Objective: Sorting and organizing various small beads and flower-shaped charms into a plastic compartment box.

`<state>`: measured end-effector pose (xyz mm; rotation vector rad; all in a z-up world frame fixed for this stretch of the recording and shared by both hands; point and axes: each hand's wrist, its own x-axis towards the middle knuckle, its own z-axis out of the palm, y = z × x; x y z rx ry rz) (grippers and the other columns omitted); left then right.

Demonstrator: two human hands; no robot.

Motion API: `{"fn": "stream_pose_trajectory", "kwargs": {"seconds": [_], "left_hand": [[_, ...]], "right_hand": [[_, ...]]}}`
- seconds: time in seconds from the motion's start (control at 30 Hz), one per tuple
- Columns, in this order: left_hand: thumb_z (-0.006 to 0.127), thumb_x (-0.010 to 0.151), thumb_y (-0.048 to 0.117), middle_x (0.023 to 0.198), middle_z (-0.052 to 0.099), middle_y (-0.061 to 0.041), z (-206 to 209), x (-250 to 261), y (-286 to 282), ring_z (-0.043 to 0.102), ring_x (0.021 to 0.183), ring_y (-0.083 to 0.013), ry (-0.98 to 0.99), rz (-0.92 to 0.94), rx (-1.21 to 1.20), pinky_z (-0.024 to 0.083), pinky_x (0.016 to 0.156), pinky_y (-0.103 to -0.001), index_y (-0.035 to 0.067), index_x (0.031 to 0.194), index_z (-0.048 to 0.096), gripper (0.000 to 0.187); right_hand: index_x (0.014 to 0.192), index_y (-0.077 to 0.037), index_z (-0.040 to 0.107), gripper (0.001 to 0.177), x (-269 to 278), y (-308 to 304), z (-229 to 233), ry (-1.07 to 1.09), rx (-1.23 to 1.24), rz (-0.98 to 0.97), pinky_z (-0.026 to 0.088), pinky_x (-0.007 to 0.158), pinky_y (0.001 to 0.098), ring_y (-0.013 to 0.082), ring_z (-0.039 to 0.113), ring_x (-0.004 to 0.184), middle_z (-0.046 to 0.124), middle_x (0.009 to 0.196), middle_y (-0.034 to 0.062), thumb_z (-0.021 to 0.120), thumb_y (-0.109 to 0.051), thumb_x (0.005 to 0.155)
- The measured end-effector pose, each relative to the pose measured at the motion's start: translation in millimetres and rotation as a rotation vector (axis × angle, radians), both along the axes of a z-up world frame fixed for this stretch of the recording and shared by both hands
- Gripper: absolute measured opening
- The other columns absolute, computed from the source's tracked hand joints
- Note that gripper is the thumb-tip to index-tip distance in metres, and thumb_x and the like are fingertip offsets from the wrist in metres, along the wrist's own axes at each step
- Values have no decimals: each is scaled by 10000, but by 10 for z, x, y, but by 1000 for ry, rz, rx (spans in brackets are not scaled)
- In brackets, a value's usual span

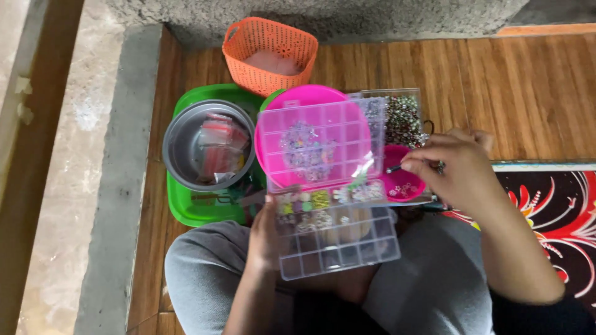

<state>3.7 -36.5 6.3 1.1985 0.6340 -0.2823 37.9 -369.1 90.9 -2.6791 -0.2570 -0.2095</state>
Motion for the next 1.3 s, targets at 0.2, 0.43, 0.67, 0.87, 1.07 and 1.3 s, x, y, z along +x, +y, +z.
{"fn": "stream_pose_trajectory", "kwargs": {"seconds": [0.2, 0.43, 0.67, 0.87, 1.07, 1.3], "left_hand": [[436, 1069, 365, 1119, 711, -233, 22, -9, 286, 638, 924, -258, 21, 81, 49, 482, 836, -356, -94, 1224, 665, 536], [427, 1072, 335, 1268, 685, -218, 85, 16, 287, 620, 1073, -230, 31, 139, -33, 445, 931, -325, -108, 1295, 628, 535], [415, 1073, 324, 1298, 674, -231, 119, 7, 264, 618, 1090, -245, 28, 140, -49, 447, 943, -337, -115, 1305, 616, 535], [416, 1060, 357, 1246, 693, -244, 119, -11, 235, 633, 1044, -261, 4, 93, -36, 461, 925, -352, -125, 1279, 631, 571], [440, 1057, 321, 1198, 722, -185, -142, -74, -45, 654, 992, -215, -43, 15, -143, 482, 875, -318, -96, 1236, 679, 513], [478, 994, 364, 1335, 672, -209, 147, 1, -449, 611, 1206, -258, 113, -47, -135, 457, 1013, -375, -86, 1335, 617, 581]], "right_hand": [[920, -270, 812, 223, 69, -410, -738, 184, -305, 32, 316, 899, 458, 229, 609, 905, 695, 816, -53, 694, -450, 861], [857, -281, 835, 190, 125, -397, -782, 280, -166, 52, 263, 931, 416, 173, 568, 876, 696, 760, -74, 736, -442, 841], [833, -272, 834, 165, 143, -372, -857, 311, -128, 92, 258, 946, 396, 143, 568, 890, 733, 796, -96, 755, -417, 826], [834, -228, 832, 148, 143, -378, -750, 291, -4, 119, 288, 950, 387, 148, 580, 894, 718, 809, -74, 758, -357, 835], [852, -155, 806, 65, -51, 323, 170, 172, 382, 289, 344, 819, 337, 115, 573, 768, 694, 735, -51, 788, -188, 798], [796, -227, 774, 62, -151, 754, 185, -1, 142, 337, 313, 871, 407, 164, 538, 818, 581, 745, -55, 760, -282, 820]]}}
